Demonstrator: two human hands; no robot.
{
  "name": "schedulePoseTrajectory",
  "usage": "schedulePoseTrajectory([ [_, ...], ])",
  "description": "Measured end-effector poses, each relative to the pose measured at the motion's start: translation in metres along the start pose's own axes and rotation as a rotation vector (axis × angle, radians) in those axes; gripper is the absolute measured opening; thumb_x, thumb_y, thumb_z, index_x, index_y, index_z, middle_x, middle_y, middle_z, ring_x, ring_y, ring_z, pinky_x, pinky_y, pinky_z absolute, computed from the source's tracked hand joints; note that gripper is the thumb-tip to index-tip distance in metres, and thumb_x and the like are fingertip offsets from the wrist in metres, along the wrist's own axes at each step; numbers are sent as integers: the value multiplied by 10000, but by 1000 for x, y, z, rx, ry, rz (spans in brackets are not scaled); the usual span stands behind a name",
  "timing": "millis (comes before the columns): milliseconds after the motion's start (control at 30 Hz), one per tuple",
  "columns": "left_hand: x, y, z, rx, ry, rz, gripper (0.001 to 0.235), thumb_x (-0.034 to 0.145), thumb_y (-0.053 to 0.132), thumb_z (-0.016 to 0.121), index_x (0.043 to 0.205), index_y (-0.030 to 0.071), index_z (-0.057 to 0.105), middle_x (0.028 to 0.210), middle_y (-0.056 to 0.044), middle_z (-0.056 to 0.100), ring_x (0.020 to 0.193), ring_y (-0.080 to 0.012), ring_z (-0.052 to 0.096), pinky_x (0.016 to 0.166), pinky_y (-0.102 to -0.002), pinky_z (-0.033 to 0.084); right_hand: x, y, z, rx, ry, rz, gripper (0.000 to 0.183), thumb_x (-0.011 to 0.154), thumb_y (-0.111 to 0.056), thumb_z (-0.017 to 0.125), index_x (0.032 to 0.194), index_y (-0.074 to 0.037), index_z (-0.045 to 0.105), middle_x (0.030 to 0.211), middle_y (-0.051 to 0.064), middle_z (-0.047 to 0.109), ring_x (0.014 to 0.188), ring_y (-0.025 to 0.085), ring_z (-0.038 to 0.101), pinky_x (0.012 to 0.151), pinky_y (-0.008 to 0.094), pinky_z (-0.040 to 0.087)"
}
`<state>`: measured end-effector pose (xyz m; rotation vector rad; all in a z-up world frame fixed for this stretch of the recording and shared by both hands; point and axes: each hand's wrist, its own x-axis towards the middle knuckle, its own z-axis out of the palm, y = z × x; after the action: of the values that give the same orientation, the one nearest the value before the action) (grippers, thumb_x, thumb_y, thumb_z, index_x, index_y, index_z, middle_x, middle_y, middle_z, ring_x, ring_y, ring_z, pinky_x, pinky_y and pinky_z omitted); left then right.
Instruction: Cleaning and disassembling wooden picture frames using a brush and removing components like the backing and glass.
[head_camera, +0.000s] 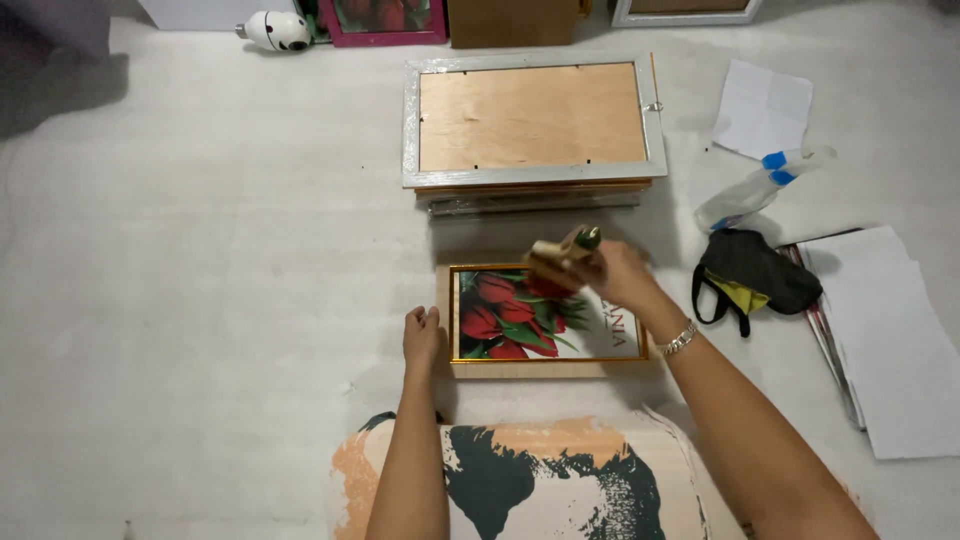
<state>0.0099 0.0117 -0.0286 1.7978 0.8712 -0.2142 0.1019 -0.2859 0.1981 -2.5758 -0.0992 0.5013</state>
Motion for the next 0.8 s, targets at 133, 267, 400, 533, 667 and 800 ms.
schedulePoseTrajectory([
  [133, -9, 8, -3, -19, 2, 6, 664, 980, 515, 585, 1470, 73, 506, 1422, -196, 604, 1372, -352, 526, 1131, -469, 420, -31, -33, 21, 254, -281, -106, 455, 807, -314, 797, 1152, -28, 717, 1160, 234, 757, 1155, 448, 679, 983, 538, 544],
  [267, -11, 6, -4, -52, 2, 21, 686, 970, 527, 593, 1457, 52, 506, 1415, -218, 600, 1375, -372, 513, 1146, -484, 407, 24, 5, 65, 203, -285, -200, 425, 778, -314, 852, 1105, -67, 737, 1090, 153, 781, 1085, 366, 718, 929, 482, 576],
  [400, -3, 2, -2, -40, -5, 17, 704, 960, 543, 589, 1469, 66, 499, 1427, -208, 596, 1384, -372, 507, 1158, -476, 398, 40, 6, 49, -192, 117, -322, 379, 908, -250, 687, 1276, -292, 607, 1166, -24, 755, 1060, 252, 727, 909, 433, 585],
  [533, 9, -6, 3, -42, -9, 11, 714, 958, 572, 587, 1475, 87, 498, 1426, -185, 602, 1380, -353, 517, 1147, -477, 405, 12, -40, 38, -128, -17, -240, 403, 750, -367, 819, 1090, -211, 668, 1063, 53, 777, 1023, 326, 734, 872, 466, 605],
  [667, 6, -3, 3, -38, 17, 7, 670, 961, 546, 590, 1446, 87, 526, 1395, -182, 628, 1362, -339, 537, 1142, -455, 416, 5, -39, 71, 274, -365, -261, 382, 843, -286, 777, 1115, -35, 684, 1141, 223, 754, 1134, 453, 678, 972, 539, 561],
  [800, 8, -5, 4, -63, 17, -14, 666, 951, 541, 602, 1445, 100, 529, 1396, -161, 634, 1357, -330, 545, 1127, -449, 429, 20, -40, 65, 294, -164, -248, 490, 852, -420, 763, 1160, -47, 687, 1082, 247, 750, 1066, 471, 695, 928, 551, 564],
])
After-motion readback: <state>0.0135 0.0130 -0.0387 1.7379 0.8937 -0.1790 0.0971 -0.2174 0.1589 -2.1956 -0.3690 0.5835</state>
